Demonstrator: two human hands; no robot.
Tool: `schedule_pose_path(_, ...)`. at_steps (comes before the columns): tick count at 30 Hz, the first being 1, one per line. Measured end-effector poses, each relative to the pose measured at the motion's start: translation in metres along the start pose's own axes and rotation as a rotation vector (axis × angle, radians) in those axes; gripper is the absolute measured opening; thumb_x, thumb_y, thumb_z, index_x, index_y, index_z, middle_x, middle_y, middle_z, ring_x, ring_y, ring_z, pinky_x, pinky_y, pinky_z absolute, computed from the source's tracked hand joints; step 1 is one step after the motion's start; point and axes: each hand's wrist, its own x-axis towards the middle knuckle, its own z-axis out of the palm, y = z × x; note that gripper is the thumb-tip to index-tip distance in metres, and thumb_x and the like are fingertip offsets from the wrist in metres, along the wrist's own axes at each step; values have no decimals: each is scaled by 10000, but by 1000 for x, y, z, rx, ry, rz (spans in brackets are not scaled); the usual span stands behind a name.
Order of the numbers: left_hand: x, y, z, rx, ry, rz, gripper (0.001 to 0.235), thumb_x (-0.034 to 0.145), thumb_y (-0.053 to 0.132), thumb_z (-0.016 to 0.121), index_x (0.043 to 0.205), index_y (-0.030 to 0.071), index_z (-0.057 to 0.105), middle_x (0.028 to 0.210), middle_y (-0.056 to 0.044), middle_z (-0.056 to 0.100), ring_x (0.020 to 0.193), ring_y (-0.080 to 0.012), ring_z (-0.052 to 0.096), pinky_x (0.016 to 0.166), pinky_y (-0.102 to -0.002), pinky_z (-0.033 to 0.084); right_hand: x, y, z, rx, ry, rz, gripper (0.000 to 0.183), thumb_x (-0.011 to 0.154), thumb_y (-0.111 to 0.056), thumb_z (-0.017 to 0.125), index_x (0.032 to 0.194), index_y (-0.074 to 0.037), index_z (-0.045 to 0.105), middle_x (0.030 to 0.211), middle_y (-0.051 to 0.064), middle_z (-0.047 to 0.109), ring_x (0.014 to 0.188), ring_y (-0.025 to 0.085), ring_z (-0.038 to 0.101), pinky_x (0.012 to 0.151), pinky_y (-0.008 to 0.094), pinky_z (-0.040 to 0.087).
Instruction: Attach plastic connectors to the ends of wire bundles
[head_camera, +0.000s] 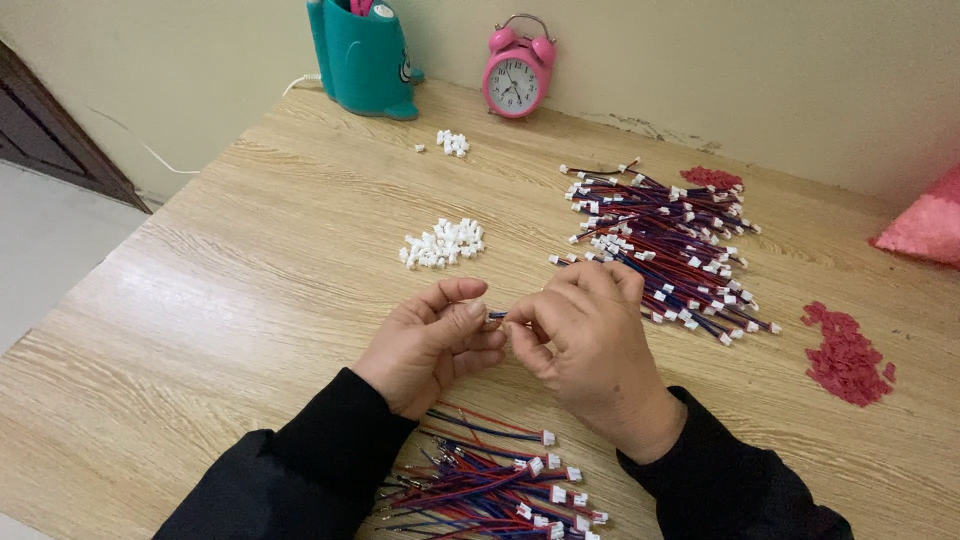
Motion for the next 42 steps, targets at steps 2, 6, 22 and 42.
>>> schedule_pose_path(2, -1, 2, 3, 14, 21, -5, 283, 851, 55, 660, 1121, 76, 579, 863, -161, 675, 765, -277, 698, 719, -402, 604, 2, -4, -4, 18, 4, 3, 92, 854, -245, 677, 810, -199, 611, 743, -100, 631, 879, 188, 525, 874, 426, 279)
schedule_pose_path(6, -4, 4, 8, 26, 65, 1, 269, 855, 37, 647, 1113, 53, 575, 846, -186, 656, 755, -289, 687, 746, -422, 600, 1, -7, -3, 25, 10, 5, 94, 860, -227, 666, 813, -178, 601, 758, -85, 637, 888, 207, 532, 857, 424, 283)
schedule_pose_path(22, 8, 1, 6, 240, 134, 95, 318, 887, 96, 655, 1178, -6, 576, 904, -151, 668, 794, -297, 725, 687, -385, 634, -14, 30, 17, -21, -28, 82, 71, 831, -330, 703, 863, -274, 673, 768, -73, 599, 866, 178, 596, 828, 404, 362)
schedule_pose_path(42, -67, 0, 3, 1938, -103, 769, 729, 687, 533, 781, 1247, 129, 546, 1244, -119, 569, 1124, -324, 527, 954, -453, 370, -52, 11, -17, 242, -592, 242, 132, 820, -293, 704, 890, -182, 683, 845, 2, 667, 818, 197, 628, 734, 339, 474)
